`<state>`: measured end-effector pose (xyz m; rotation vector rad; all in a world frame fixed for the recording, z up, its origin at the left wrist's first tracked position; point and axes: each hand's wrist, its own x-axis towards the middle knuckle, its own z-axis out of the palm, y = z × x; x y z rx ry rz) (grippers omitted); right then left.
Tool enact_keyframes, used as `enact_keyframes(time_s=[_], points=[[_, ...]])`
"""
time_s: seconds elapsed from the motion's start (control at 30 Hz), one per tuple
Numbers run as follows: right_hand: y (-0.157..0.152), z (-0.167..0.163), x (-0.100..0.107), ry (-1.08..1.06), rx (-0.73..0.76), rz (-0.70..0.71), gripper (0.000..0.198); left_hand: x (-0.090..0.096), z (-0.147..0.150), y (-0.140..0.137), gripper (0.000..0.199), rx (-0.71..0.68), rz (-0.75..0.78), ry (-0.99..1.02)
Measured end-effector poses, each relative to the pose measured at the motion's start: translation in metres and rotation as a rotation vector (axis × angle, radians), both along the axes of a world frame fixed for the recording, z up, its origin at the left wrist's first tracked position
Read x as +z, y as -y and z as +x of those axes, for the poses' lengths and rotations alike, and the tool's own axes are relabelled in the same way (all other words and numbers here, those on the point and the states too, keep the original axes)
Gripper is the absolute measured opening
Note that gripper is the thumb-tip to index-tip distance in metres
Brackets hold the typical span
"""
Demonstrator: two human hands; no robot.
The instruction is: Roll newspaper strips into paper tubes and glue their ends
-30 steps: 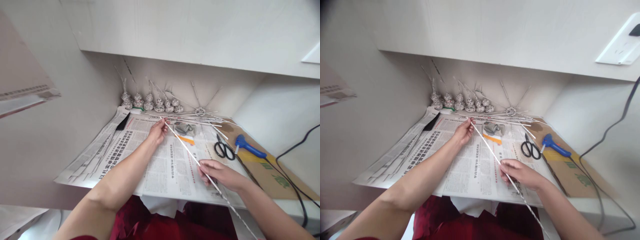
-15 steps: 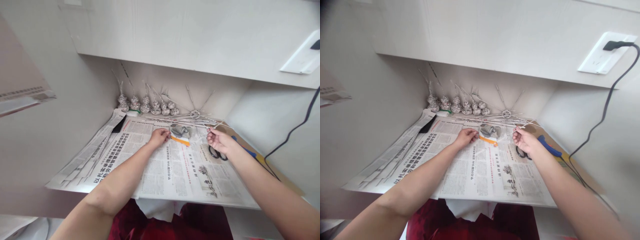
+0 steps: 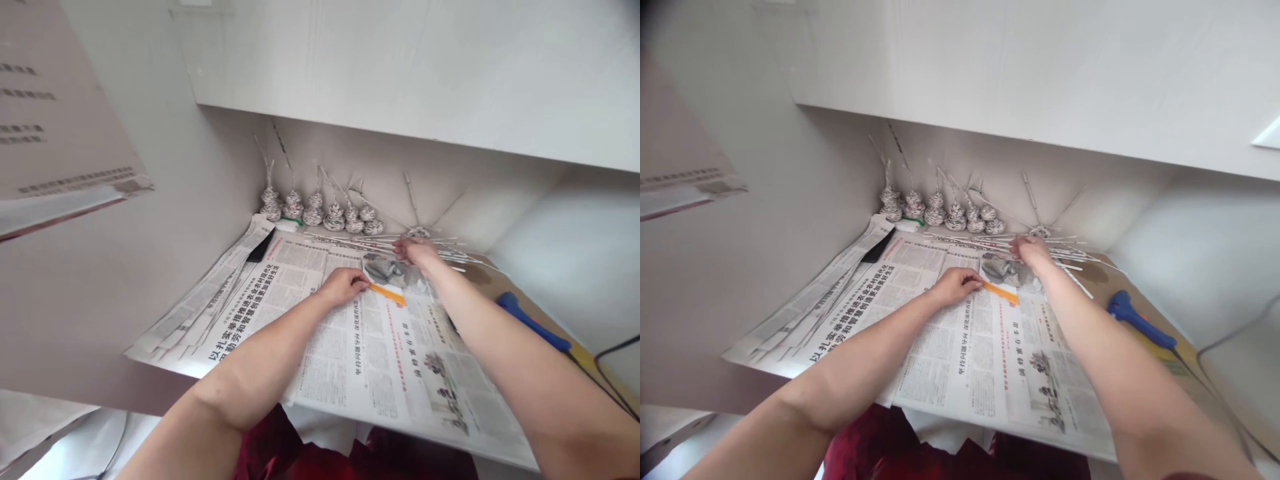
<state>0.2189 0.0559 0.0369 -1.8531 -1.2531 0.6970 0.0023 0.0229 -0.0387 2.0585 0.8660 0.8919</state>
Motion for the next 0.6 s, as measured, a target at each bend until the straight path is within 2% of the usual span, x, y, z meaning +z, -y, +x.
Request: enact_keyframes(time_s=[0.2, 0.4, 0.6], points=[[-0.008, 0.028, -0.021, 0.341, -0.01, -0.047, 0.028, 0.002, 0.0, 0.001, 0.019, 0.02, -0.009, -0.028], [-0.014, 0.03, -0.03, 0.45, 0.035, 0.0, 0.044, 0.0, 0.0, 0.001, 0.019, 0.006, -0.026, 0.004], [-0.013, 0.027, -0.03, 0.532, 0.067, -0.062, 0.044, -0.001, 0.0, 0.001, 0.019, -0.005, -0.018, 0.012]])
